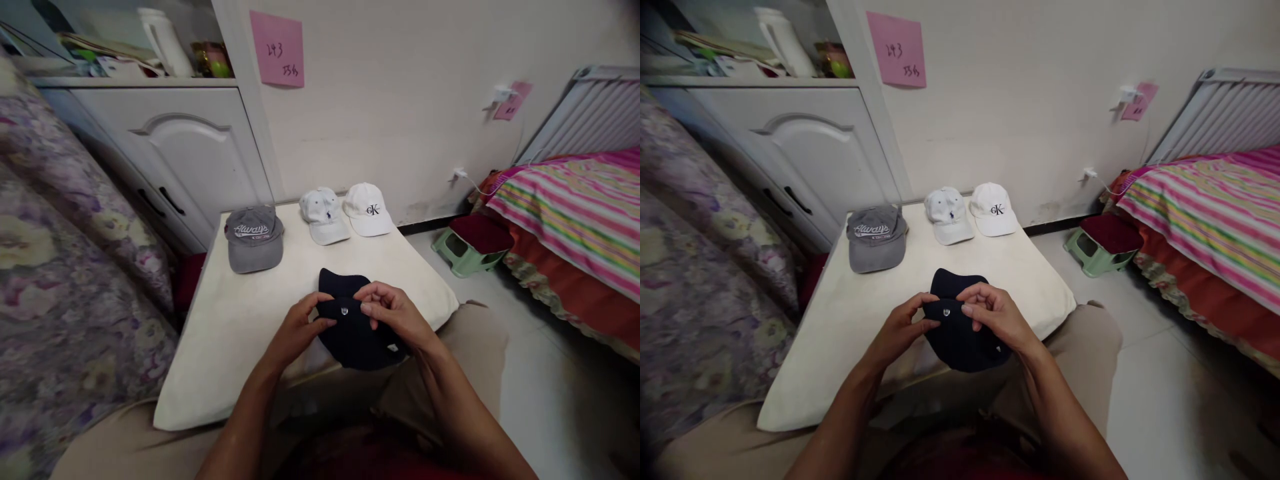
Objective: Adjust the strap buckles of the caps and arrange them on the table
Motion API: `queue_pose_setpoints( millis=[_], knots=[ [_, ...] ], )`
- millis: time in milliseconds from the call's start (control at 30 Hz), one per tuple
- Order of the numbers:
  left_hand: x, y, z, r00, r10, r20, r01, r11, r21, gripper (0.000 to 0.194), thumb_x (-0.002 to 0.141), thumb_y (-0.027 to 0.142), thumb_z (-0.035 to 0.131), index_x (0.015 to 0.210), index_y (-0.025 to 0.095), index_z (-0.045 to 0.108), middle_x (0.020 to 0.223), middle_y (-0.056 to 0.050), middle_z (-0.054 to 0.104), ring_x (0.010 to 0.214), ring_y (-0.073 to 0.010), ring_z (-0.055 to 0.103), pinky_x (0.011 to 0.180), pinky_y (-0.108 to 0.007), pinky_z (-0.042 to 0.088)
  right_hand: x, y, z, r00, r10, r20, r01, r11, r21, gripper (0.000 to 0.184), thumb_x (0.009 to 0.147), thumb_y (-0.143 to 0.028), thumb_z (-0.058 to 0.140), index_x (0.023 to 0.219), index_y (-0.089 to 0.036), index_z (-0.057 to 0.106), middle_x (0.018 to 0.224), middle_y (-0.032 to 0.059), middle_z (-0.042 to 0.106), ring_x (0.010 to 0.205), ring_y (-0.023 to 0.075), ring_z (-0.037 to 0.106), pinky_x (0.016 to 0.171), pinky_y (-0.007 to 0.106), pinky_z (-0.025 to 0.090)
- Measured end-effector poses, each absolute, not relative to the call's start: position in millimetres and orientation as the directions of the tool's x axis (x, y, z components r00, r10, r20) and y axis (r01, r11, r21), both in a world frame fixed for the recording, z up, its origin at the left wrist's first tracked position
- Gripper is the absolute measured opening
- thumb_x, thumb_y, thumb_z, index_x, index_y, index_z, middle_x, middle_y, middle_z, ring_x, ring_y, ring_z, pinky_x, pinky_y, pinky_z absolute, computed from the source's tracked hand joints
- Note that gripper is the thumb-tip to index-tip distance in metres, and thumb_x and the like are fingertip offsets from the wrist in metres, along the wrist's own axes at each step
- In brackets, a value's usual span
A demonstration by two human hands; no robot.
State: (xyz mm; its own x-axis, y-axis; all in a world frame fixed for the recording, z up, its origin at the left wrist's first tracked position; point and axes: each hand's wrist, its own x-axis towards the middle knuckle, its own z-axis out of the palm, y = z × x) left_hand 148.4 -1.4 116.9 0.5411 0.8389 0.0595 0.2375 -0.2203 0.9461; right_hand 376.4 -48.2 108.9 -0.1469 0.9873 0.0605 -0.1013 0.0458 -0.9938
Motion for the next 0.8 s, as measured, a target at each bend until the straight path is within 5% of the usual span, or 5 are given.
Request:
queue_pose_setpoints(
  millis=[233, 533, 800],
  knots=[
    [138.8, 10.4, 133.7, 0.638, 0.763, 0.104, 0.215, -0.307, 0.927, 0.038, 0.080, 0.029, 0.072, 0.117, 0.024, 0.063, 0.118, -0.005, 0.065, 0.110, -0.0247, 0.057, 0.093, -0.033, 0.045, 374.3, -46.0, 99.7, -0.186, 0.979, 0.081, -0.098, 0.063, -0.993, 0.027, 0.083, -0.039, 0.073, 0.103, -0.020, 0.066, 0.063, -0.0047, 0.056, 0.051, 0.0100, 0.053, 0.048, 0.022, 0.034],
    [147.3, -0.8, 123.6, 0.615, 0.733, 0.290, 0.220, -0.513, 0.830, 0.031, 0.090, 0.029, 0.064, 0.121, 0.027, 0.062, 0.114, -0.005, 0.063, 0.109, -0.0230, 0.058, 0.097, -0.037, 0.043, 374.8, -46.6, 102.1, -0.235, 0.971, 0.053, -0.101, 0.029, -0.994, 0.021, 0.084, -0.034, 0.073, 0.099, -0.021, 0.064, 0.062, -0.0058, 0.055, 0.053, 0.0081, 0.055, 0.049, 0.019, 0.036],
    [145.9, -9.6, 123.2, 0.634, 0.715, 0.295, 0.241, -0.545, 0.803, 0.035, 0.092, 0.026, 0.060, 0.127, 0.027, 0.058, 0.123, -0.007, 0.060, 0.116, -0.0235, 0.055, 0.103, -0.039, 0.041, 372.1, -45.8, 102.5, -0.300, 0.953, 0.029, -0.138, -0.013, -0.990, 0.022, 0.080, -0.034, 0.076, 0.088, -0.020, 0.060, 0.069, -0.0058, 0.052, 0.054, 0.0071, 0.050, 0.051, 0.020, 0.044]
  ],
)
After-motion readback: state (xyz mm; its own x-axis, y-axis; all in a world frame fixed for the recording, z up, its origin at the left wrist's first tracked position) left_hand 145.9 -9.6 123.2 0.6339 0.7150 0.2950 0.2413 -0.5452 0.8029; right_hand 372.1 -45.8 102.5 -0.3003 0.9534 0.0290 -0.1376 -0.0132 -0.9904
